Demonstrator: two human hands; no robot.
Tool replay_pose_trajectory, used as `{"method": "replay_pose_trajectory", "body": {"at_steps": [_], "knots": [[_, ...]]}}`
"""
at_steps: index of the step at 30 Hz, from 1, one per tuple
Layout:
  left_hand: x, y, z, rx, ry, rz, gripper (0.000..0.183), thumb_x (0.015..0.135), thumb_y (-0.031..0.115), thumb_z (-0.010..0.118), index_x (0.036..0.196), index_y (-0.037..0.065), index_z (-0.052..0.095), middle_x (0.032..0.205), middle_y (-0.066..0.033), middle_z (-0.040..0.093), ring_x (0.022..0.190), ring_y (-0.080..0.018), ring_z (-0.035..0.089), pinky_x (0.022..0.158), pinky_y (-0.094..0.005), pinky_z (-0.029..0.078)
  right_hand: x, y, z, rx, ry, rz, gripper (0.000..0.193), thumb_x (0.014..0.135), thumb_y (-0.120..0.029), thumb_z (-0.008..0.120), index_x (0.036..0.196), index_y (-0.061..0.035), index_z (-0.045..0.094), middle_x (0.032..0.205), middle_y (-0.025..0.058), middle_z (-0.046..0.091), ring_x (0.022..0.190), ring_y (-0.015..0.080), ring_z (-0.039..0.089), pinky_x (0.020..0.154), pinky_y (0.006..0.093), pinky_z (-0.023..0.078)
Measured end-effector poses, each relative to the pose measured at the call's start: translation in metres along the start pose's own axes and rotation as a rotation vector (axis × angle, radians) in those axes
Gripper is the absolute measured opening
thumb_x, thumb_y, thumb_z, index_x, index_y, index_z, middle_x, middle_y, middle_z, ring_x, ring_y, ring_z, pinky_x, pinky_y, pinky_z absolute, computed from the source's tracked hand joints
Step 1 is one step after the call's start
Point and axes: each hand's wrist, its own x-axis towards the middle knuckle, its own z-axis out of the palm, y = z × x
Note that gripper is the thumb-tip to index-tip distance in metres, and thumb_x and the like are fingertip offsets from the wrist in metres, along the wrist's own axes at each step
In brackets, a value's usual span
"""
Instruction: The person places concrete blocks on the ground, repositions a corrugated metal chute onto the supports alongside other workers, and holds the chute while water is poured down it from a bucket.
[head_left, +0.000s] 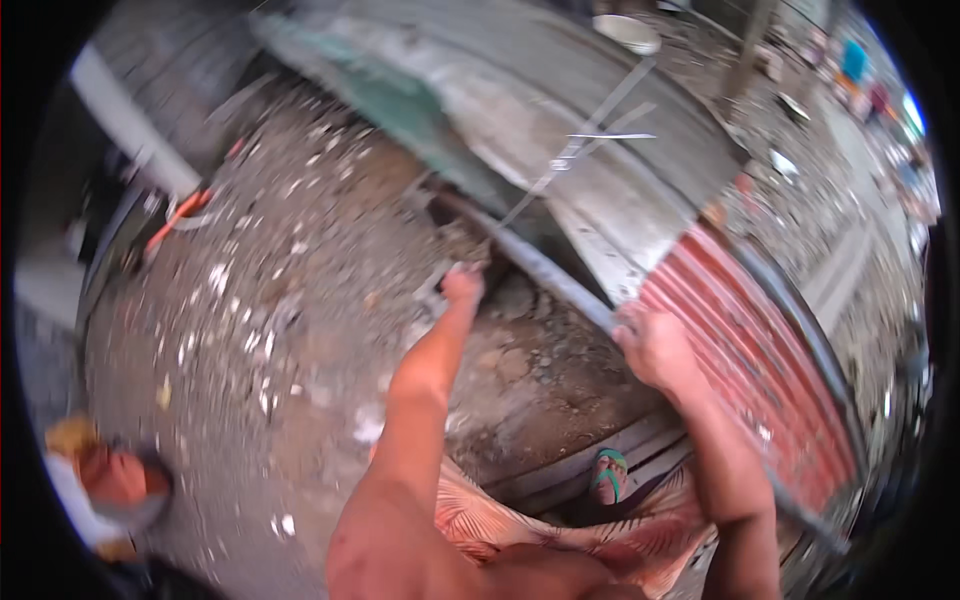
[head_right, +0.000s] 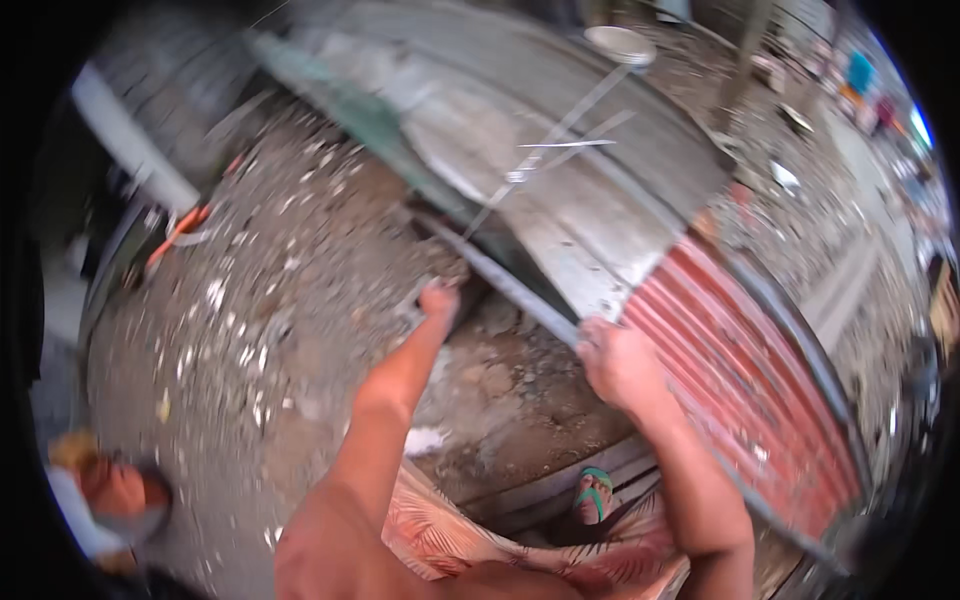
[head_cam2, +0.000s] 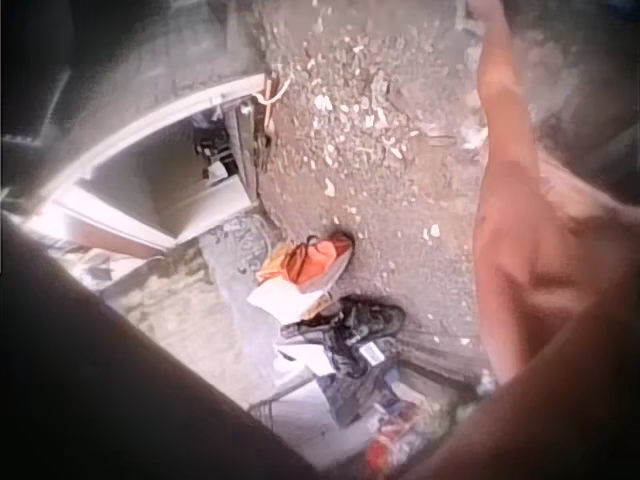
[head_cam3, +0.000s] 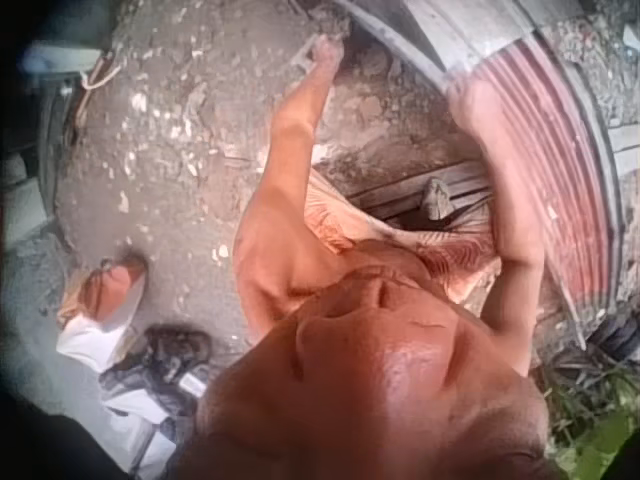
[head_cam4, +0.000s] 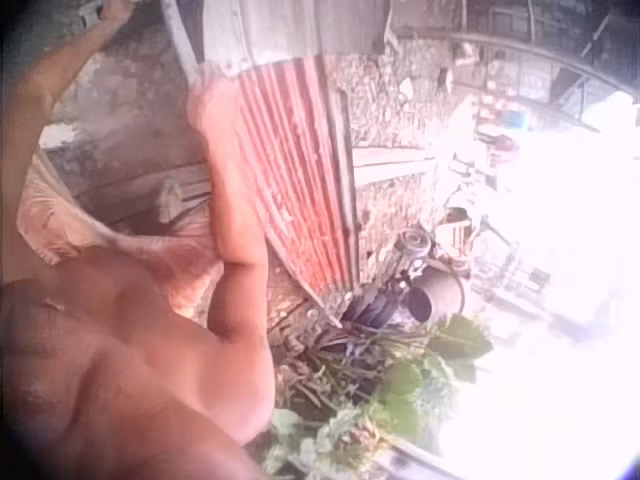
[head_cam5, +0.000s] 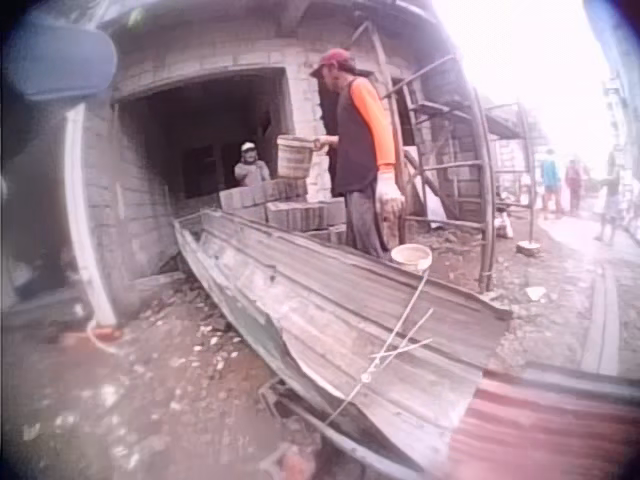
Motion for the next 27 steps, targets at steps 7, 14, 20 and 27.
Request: {"method": "replay_pose_trajectory", "body": {"at_steps": [7, 14, 20, 27], "knots": [[-0.109, 0.019, -0.113, -0.169, -0.214, -0.091, 0.046, 0.09, 0.048, 0.06, 0.084, 0.003, 0.067, 0.078, -0.0224, 0.066, 0.077, -0.0391, 0.066, 0.069, -0.0471, 0.049, 0.012, 0.006, 0.016, 0.131, -0.124, 0.174, 0.014, 0.086, -0.006, 0.059, 0.095, 0.0025, 0.066, 0.09, 0.0257, 0.066, 0.083, 0.0438, 0.064, 0.075, 0.0461, 0.051], [-0.192, -0.081, -0.267, -0.113, 0.086, -0.298, 0.037, 0.09, 0.042, 0.063, 0.084, 0.006, 0.063, 0.076, -0.0143, 0.064, 0.067, -0.0289, 0.061, 0.065, -0.0431, 0.049, -0.028, -0.029, -0.002, 0.316, 0.266, -0.014, 0.031, 0.088, -0.01, 0.06, 0.114, 0.0073, 0.063, 0.105, 0.0242, 0.067, 0.097, 0.043, 0.063, 0.088, 0.0467, 0.049], [-0.294, 0.03, -0.308, -1.116, -0.593, -1.262, 0.041, 0.091, 0.056, 0.06, 0.098, 0.016, 0.055, 0.086, -0.0013, 0.064, 0.071, -0.016, 0.063, 0.059, -0.0336, 0.051, -0.082, -0.088, -0.096, 0.528, 0.062, 0.361, 0.046, 0.092, -0.021, 0.061, 0.124, 0.0116, 0.053, 0.11, 0.0225, 0.064, 0.105, 0.0287, 0.063, 0.094, 0.0403, 0.048], [-0.319, 0.327, -0.374, -1.596, -1.185, -1.042, 0.083, 0.092, 0.072, 0.034, 0.143, 0.006, 0.039, 0.14, -0.0136, 0.051, 0.127, -0.0295, 0.049, 0.111, -0.0461, 0.036, -0.005, -0.249, -0.188, 0.525, -0.109, -0.163, 0.062, 0.096, -0.044, 0.047, 0.136, 0.0024, 0.048, 0.132, 0.0273, 0.053, 0.129, 0.0423, 0.045, 0.109, 0.0489, 0.033]]}}
